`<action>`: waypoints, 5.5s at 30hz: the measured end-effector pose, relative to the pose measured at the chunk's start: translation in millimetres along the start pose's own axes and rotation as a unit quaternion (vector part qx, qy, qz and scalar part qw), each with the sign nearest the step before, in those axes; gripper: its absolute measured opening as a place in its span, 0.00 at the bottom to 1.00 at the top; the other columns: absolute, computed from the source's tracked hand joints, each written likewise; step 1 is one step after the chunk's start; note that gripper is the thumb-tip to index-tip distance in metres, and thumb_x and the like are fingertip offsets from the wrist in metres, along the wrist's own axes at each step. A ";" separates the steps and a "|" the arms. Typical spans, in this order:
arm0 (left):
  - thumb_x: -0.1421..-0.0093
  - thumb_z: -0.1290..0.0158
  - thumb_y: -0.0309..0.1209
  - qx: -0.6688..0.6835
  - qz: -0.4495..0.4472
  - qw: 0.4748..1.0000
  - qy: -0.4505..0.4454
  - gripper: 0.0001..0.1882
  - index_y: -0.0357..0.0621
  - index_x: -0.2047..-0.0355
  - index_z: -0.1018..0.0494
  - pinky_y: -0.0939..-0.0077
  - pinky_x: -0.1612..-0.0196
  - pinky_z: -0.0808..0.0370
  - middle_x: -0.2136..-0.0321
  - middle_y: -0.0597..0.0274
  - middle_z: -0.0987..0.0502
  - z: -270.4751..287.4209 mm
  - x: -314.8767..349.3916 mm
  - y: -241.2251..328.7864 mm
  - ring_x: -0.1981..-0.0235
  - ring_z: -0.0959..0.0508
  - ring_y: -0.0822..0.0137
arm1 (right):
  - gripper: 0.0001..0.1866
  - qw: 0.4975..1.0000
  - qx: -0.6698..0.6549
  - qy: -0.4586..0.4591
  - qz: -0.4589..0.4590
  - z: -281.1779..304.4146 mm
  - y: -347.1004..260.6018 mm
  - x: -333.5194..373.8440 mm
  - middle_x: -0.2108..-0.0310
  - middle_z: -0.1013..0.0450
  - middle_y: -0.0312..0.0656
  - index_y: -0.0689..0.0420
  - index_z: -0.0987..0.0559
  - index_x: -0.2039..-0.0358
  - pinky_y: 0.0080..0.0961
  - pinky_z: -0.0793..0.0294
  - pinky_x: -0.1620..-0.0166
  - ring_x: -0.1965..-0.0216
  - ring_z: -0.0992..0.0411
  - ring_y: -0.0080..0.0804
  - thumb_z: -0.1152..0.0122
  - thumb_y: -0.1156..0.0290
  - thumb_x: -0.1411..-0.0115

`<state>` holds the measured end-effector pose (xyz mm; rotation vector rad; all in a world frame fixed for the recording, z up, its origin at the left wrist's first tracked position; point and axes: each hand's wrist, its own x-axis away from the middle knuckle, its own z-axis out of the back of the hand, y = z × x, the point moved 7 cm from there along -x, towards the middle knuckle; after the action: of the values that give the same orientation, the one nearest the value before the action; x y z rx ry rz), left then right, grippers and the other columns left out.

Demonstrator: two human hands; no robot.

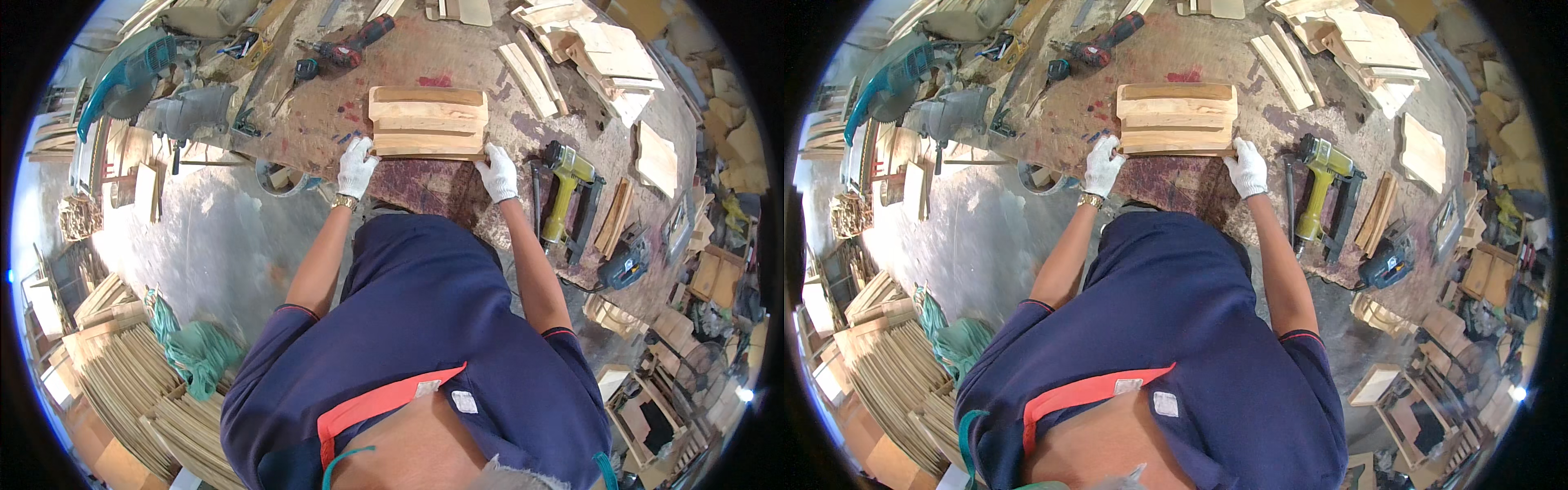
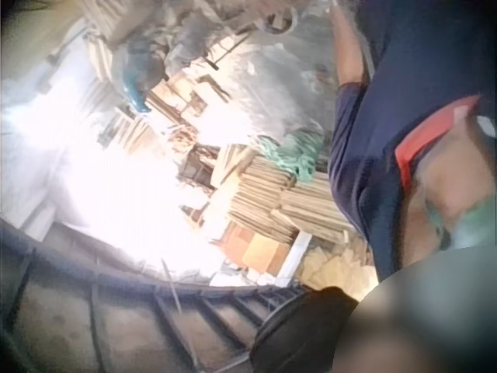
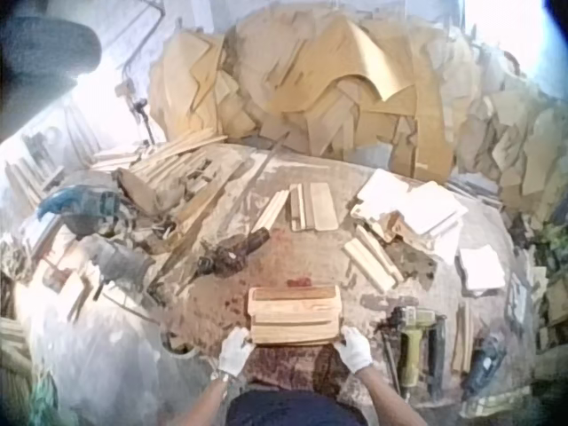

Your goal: The person assembles a small wooden box by attaching thin wooden strips to a base piece. They use a nail gun to secure the pieces and a hammer to tap them into place. The person works methodically, attaching each strip one by one.

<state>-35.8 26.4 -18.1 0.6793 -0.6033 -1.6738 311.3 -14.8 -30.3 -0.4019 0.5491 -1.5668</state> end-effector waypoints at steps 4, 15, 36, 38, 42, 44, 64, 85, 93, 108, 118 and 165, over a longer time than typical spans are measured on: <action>0.48 0.37 0.24 0.028 0.010 1.000 0.005 0.14 0.42 0.61 0.27 0.61 0.64 0.27 0.69 0.54 0.28 0.6 4.8 -4.0 0.69 0.24 0.54 | 0.21 0.990 -0.123 0.065 -0.032 -8.2 9.5 9.0 0.66 0.25 0.42 0.59 0.22 0.51 0.29 0.24 0.60 0.66 0.26 0.33 0.29 0.76 0.47; 0.47 0.37 0.25 0.027 0.045 0.999 0.011 0.13 0.42 0.62 0.27 0.65 0.65 0.27 0.71 0.58 0.30 -3.0 4.9 -13.1 0.71 0.25 0.60 | 0.13 0.981 -0.170 0.080 -0.039 -19.1 19.0 13.6 0.68 0.23 0.40 0.58 0.19 0.57 0.25 0.24 0.58 0.67 0.24 0.28 0.28 0.73 0.43; 0.48 0.36 0.25 0.033 0.058 0.998 -0.013 0.13 0.41 0.63 0.26 0.69 0.66 0.25 0.70 0.60 0.29 -4.3 3.8 -21.5 0.72 0.24 0.64 | 0.13 0.975 -0.202 0.080 -0.038 -20.0 22.0 12.9 0.68 0.23 0.36 0.59 0.18 0.56 0.22 0.25 0.57 0.66 0.27 0.22 0.30 0.77 0.43; 0.48 0.36 0.25 0.033 0.043 0.998 -0.011 0.13 0.41 0.63 0.26 0.70 0.66 0.25 0.70 0.60 0.28 -2.5 3.0 -19.2 0.72 0.24 0.64 | 0.14 0.976 -0.200 0.079 -0.036 -18.7 20.1 12.6 0.68 0.23 0.37 0.58 0.18 0.56 0.23 0.25 0.57 0.66 0.26 0.24 0.30 0.77 0.44; 0.49 0.35 0.26 0.035 0.051 0.998 -0.023 0.14 0.40 0.63 0.26 0.70 0.66 0.25 0.70 0.59 0.28 -0.2 1.7 -16.2 0.73 0.24 0.64 | 0.15 0.979 -0.189 0.068 -0.045 -15.1 16.3 12.4 0.67 0.22 0.38 0.58 0.19 0.54 0.23 0.24 0.59 0.67 0.25 0.25 0.31 0.77 0.43; 0.49 0.35 0.27 0.043 0.072 0.996 -0.029 0.15 0.39 0.63 0.26 0.70 0.66 0.26 0.71 0.58 0.28 1.6 1.3 -16.5 0.73 0.25 0.64 | 0.16 0.973 -0.214 0.054 -0.074 -13.3 17.8 12.4 0.68 0.22 0.37 0.59 0.20 0.53 0.22 0.24 0.61 0.68 0.26 0.23 0.32 0.76 0.43; 0.40 0.37 0.45 0.220 0.316 0.913 -0.137 0.27 0.30 0.57 0.27 0.69 0.65 0.20 0.62 0.48 0.19 -23.0 -14.9 -25.1 0.64 0.16 0.61 | 0.08 0.946 -0.276 0.019 -0.170 -16.0 25.3 -0.3 0.76 0.23 0.36 0.61 0.18 0.68 0.22 0.27 0.67 0.74 0.28 0.20 0.30 0.70 0.44; 0.35 0.39 0.39 0.325 0.301 0.886 -0.133 0.19 0.36 0.55 0.27 0.80 0.72 0.24 0.67 0.60 0.20 -25.7 -7.5 -6.9 0.75 0.20 0.74 | 0.08 0.931 -0.326 -0.004 -0.166 -15.2 27.5 1.5 0.76 0.22 0.34 0.61 0.16 0.67 0.19 0.30 0.68 0.74 0.29 0.17 0.33 0.68 0.41; 0.35 0.39 0.39 0.317 0.300 0.890 -0.133 0.18 0.37 0.55 0.27 0.80 0.72 0.24 0.66 0.61 0.20 -25.4 -7.6 -7.2 0.75 0.20 0.74 | 0.08 0.924 -0.331 -0.028 -0.188 -13.8 26.9 3.1 0.75 0.22 0.34 0.61 0.16 0.67 0.19 0.29 0.66 0.72 0.28 0.18 0.33 0.69 0.41; 0.35 0.40 0.39 0.213 0.256 0.935 -0.120 0.17 0.36 0.60 0.27 0.78 0.74 0.26 0.74 0.62 0.23 -5.7 -13.4 24.1 0.77 0.22 0.74 | 0.35 0.848 0.253 0.295 -0.361 134.3 99.6 80.6 0.59 0.25 0.54 0.59 0.32 0.40 0.46 0.24 0.53 0.58 0.24 0.52 0.34 0.62 0.47; 0.39 0.39 0.49 0.099 0.247 0.957 -0.113 0.23 0.39 0.61 0.25 0.67 0.69 0.23 0.73 0.55 0.18 2.3 -13.0 24.6 0.78 0.18 0.67 | 0.44 0.958 0.063 0.091 -0.263 165.9 112.3 60.1 0.57 0.22 0.62 0.63 0.32 0.40 0.43 0.24 0.51 0.57 0.22 0.58 0.25 0.57 0.54; 0.40 0.42 0.58 -0.025 0.171 0.982 -0.082 0.32 0.37 0.56 0.29 0.50 0.57 0.26 0.63 0.38 0.21 15.8 -24.0 54.8 0.57 0.21 0.40 | 0.20 0.871 -0.411 -0.211 -0.165 109.0 -118.2 24.0 0.63 0.19 0.39 0.61 0.22 0.50 0.21 0.27 0.76 0.78 0.28 0.21 0.37 0.77 0.44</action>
<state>-6.0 39.8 34.4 0.3773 -0.7467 -1.4246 273.9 -47.5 124.4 -1.5193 0.8154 -1.4269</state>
